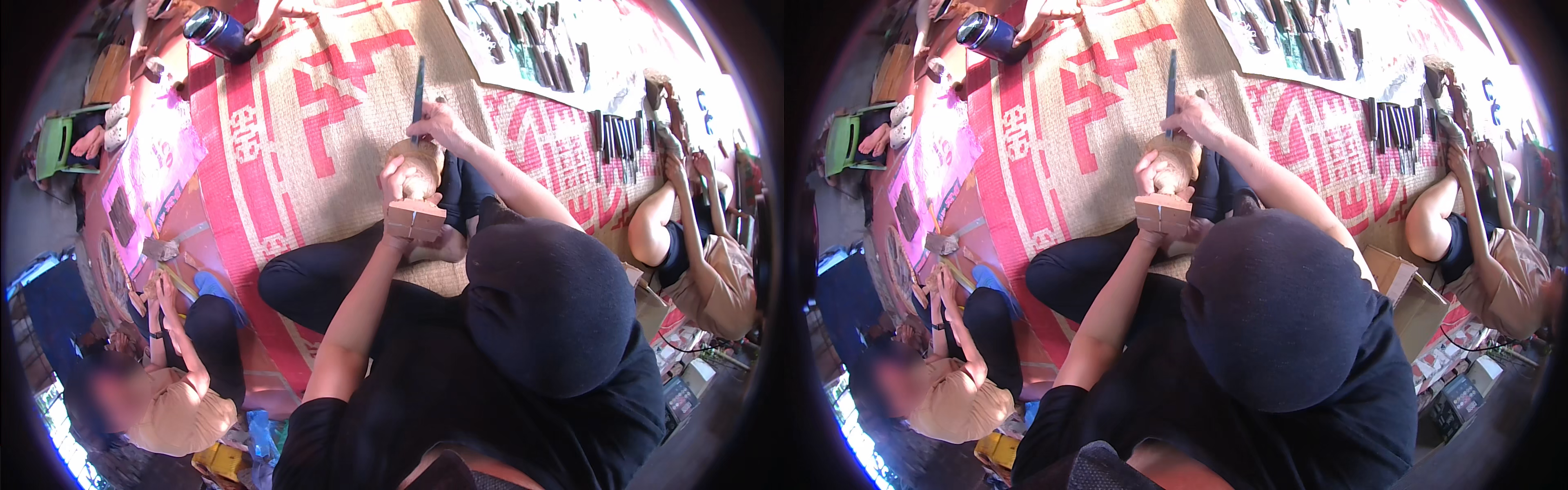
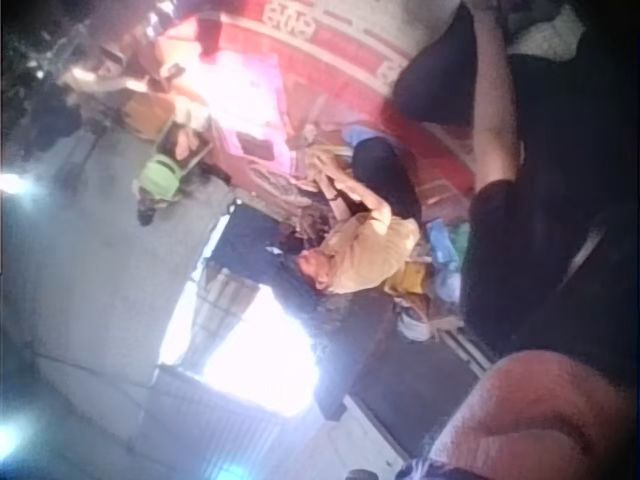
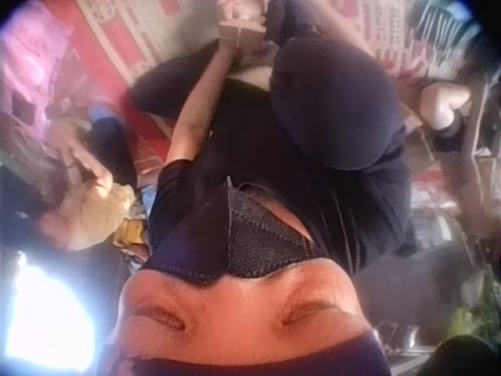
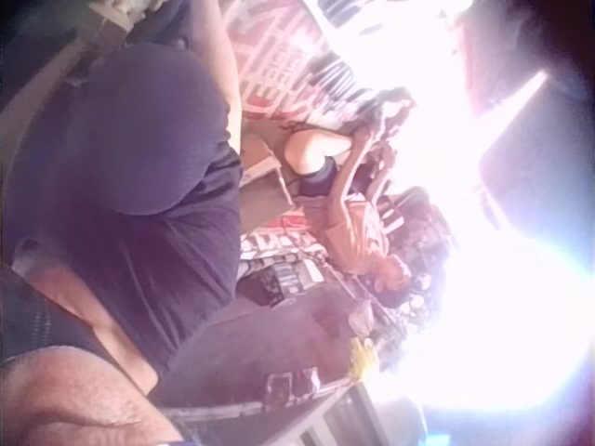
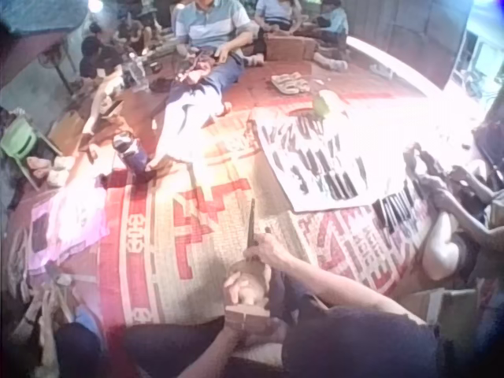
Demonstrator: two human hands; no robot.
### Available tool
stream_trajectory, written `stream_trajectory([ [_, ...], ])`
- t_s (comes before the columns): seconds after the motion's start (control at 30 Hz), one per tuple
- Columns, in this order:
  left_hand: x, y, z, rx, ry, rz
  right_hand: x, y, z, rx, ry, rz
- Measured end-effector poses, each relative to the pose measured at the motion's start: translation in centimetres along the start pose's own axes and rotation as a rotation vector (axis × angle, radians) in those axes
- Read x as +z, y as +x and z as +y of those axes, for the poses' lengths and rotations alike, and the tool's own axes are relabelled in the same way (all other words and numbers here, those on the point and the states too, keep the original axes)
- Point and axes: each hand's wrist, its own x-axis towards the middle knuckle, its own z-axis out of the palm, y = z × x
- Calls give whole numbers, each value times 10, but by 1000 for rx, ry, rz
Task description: The person sits on a mat and carves a small wooden object using a knife. They hold the wood in their left hand and use the knife in their right hand to shape the surface, occasionally rotating the object to access different sides.
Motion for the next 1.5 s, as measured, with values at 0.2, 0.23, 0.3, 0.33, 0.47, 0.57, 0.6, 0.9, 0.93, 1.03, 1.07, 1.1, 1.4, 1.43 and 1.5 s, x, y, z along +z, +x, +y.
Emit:
stream_trajectory([
  [0.2,6,-5,-12,33,10,52,-7,6,-2,-37,169,71],
  [0.23,6,-5,-12,11,-13,47,-3,3,-5,-75,190,39],
  [0.3,5,-5,-9,-7,-32,40,3,1,-5,-76,81,-49],
  [0.33,5,-5,-7,-3,-27,40,4,3,-1,-99,-59,-45],
  [0.47,2,-2,-7,25,-6,3,-2,9,-8,2,14,101],
  [0.57,2,-4,-5,46,50,19,-4,7,-7,-22,151,85],
  [0.6,3,-5,-5,18,28,13,-1,7,-3,-46,110,28],
  [0.9,3,-3,-4,-4,1,33,-5,14,-8,8,-19,116],
  [0.93,2,-2,-5,7,12,40,-6,16,-7,26,86,67],
  [1.03,5,-6,-6,-17,-22,48,8,1,-18,3,180,-95],
  [1.07,5,-5,-6,-26,-42,42,10,-3,-22,26,55,-118],
  [1.1,5,-5,-6,-28,-36,37,11,-1,-20,21,12,-112],
  [1.4,2,-2,-1,-25,-32,28,6,18,-5,-11,-7,66],
  [1.43,1,-4,-2,-28,-28,38,12,12,-9,-33,41,17],
  [1.5,4,-4,-2,-15,-27,50,18,11,-5,-35,69,-79],
])
